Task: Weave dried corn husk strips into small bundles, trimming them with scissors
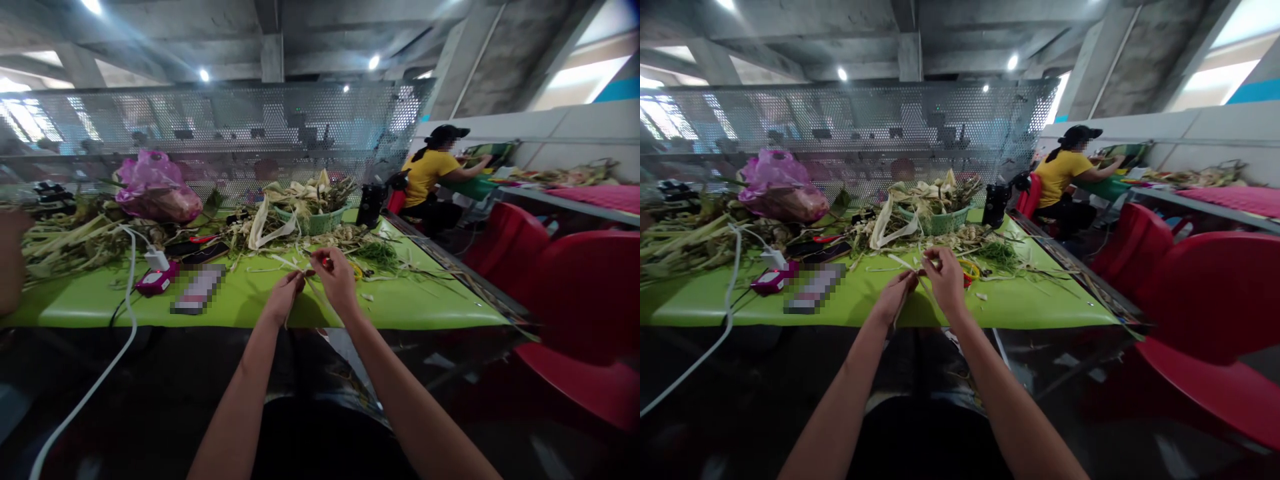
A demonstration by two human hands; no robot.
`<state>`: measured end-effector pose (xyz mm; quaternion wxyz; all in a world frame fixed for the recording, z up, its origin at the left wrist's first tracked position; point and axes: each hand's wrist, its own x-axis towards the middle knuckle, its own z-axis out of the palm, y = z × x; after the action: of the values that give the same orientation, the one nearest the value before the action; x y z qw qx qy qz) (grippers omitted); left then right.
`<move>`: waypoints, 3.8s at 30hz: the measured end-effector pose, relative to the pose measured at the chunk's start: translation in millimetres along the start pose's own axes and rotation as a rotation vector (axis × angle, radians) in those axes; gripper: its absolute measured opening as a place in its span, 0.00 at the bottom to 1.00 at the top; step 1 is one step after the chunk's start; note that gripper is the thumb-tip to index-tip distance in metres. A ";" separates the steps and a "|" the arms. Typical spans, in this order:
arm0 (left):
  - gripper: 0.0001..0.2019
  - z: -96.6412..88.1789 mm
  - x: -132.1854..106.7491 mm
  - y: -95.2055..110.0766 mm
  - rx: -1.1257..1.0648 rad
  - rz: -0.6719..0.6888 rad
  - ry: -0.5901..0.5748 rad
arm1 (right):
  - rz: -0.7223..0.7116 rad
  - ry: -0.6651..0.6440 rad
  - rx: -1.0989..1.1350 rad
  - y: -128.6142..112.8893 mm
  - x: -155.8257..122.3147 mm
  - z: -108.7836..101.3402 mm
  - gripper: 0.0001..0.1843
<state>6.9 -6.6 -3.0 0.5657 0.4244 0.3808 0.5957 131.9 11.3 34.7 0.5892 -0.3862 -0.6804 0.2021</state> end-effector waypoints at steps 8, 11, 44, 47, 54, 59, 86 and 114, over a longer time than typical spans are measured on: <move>0.16 -3.0 -5.3 5.0 -0.104 0.010 0.016 | 0.140 -0.109 -0.045 18.3 -30.7 1.2 0.11; 0.16 -1.3 -7.0 7.6 -0.108 -0.009 0.004 | 0.111 -0.137 -0.005 20.0 -32.4 1.6 0.10; 0.13 5.5 -7.3 4.2 0.104 0.046 -0.033 | 0.273 -0.057 0.307 35.0 -25.9 2.3 0.11; 0.13 5.1 -7.2 3.6 0.137 0.065 -0.061 | 0.265 -0.049 0.306 36.0 -26.2 1.8 0.11; 0.14 2.4 -3.0 -2.5 0.184 0.067 -0.065 | 0.240 -0.059 0.292 34.8 -26.1 -2.8 0.10; 0.11 2.8 -4.1 -1.3 0.166 0.063 -0.054 | 0.228 -0.061 0.280 30.8 -27.8 -2.5 0.10; 0.12 -2.0 5.3 -3.5 -0.181 0.163 0.187 | -0.099 -0.247 -0.310 15.6 -37.3 4.6 0.04; 0.35 -6.5 -11.9 21.5 -0.247 -0.128 -0.137 | 0.405 -0.031 0.541 29.4 -24.1 -6.5 0.10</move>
<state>-6.7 -19.8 13.9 0.6752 0.3660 0.2913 0.5703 146.7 9.9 -0.9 0.6078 -0.3400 -0.5205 0.4940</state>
